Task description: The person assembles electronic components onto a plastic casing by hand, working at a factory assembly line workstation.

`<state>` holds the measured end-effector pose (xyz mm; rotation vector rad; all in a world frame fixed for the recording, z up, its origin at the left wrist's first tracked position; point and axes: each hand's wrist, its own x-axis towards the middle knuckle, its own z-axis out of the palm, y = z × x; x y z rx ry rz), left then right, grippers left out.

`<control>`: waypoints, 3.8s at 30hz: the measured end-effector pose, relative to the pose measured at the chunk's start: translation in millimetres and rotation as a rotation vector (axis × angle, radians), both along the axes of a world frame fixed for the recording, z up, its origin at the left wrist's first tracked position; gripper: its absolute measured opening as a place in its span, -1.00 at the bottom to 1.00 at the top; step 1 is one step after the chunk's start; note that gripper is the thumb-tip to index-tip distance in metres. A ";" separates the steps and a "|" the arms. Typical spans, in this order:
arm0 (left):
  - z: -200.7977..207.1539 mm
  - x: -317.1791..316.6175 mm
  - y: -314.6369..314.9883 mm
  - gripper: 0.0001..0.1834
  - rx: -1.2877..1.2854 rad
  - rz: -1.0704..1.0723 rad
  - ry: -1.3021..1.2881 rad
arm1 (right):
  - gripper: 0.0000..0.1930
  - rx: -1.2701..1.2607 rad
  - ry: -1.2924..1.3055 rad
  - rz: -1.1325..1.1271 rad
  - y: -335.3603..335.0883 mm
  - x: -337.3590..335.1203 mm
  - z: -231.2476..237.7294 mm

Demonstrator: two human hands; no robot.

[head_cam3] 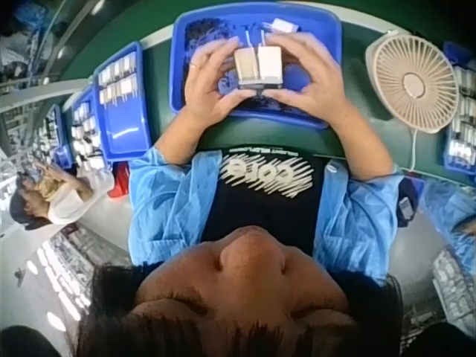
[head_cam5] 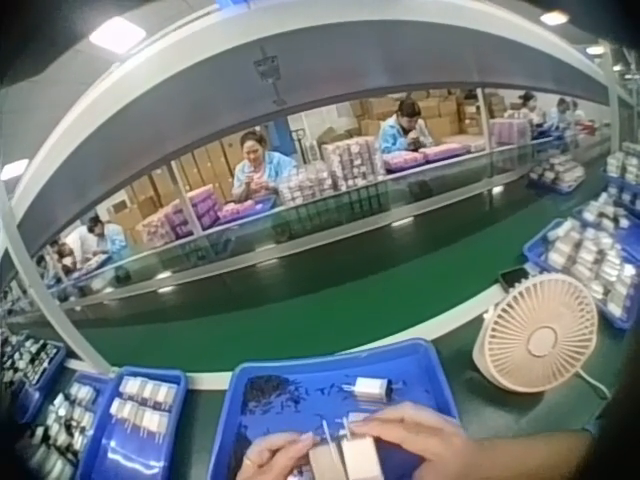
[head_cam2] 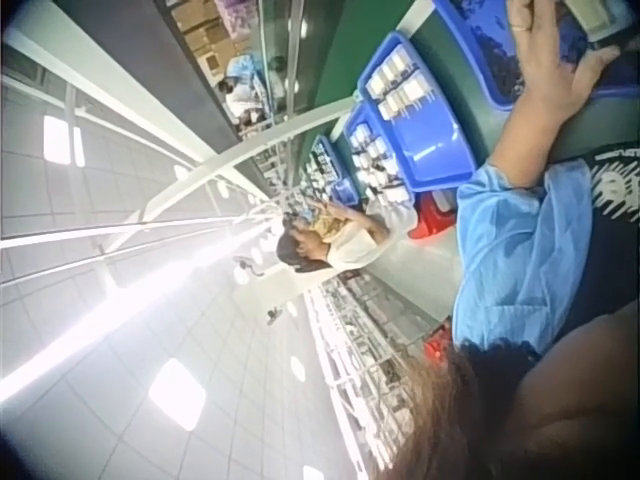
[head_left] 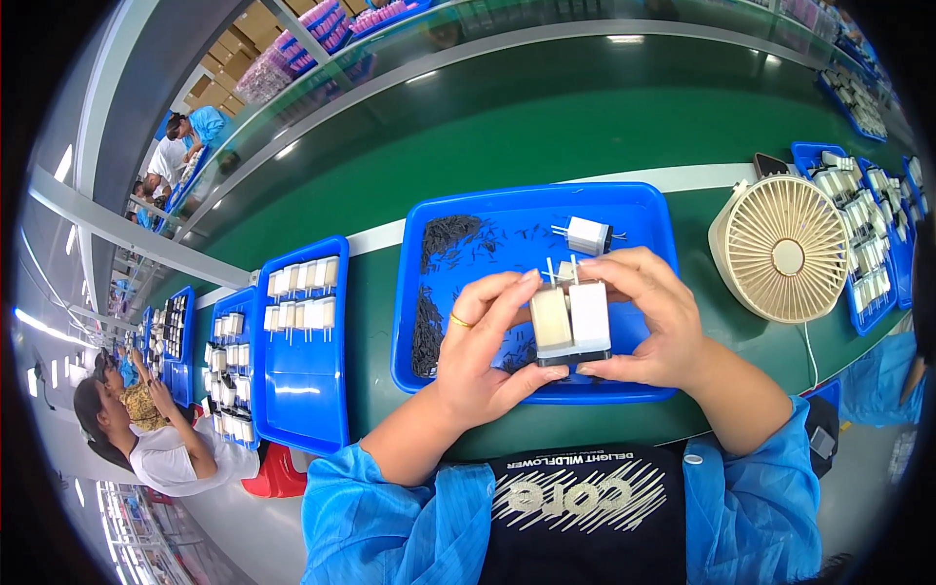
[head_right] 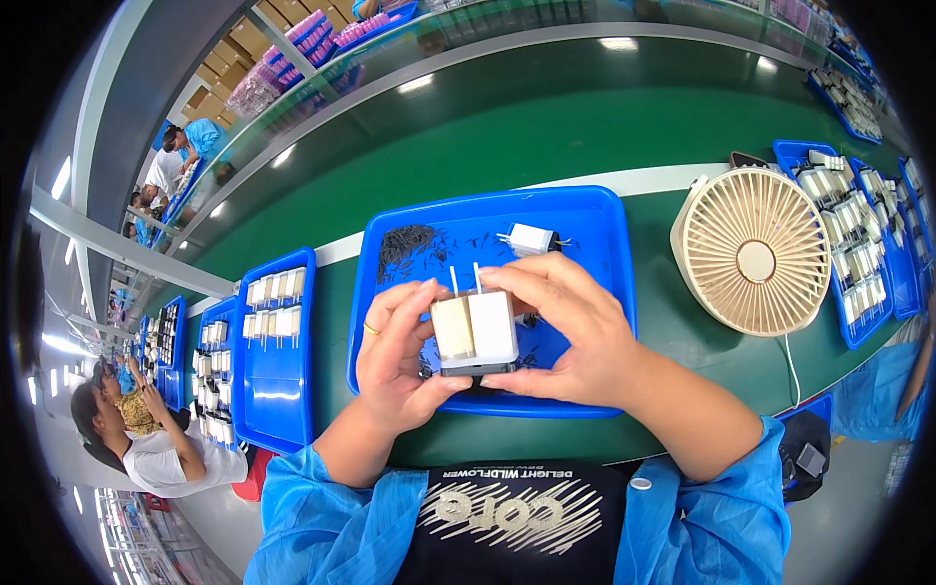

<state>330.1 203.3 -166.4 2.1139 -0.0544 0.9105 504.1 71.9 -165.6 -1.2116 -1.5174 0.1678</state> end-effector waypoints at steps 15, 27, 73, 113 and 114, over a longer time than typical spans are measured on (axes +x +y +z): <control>-0.8 1.9 -1.0 -0.24 -0.184 -0.017 0.110 | -0.34 -0.004 -0.056 -0.062 6.5 2.8 -3.8; -0.3 1.4 2.3 -0.18 -0.098 0.001 0.070 | -0.33 0.002 -0.026 -0.066 5.4 3.0 -3.0; -5.6 3.2 0.3 -0.20 -0.406 -0.103 0.062 | -0.26 -0.066 -0.074 -0.042 1.1 -6.5 -6.1; -9.5 12.8 27.8 -0.50 -0.631 0.151 -0.123 | -0.43 -0.427 -0.615 -0.067 3.4 -30.6 0.9; -11.2 12.1 27.1 -0.51 -0.623 0.121 -0.128 | -0.43 -0.446 -0.637 -0.046 4.3 -31.5 -3.5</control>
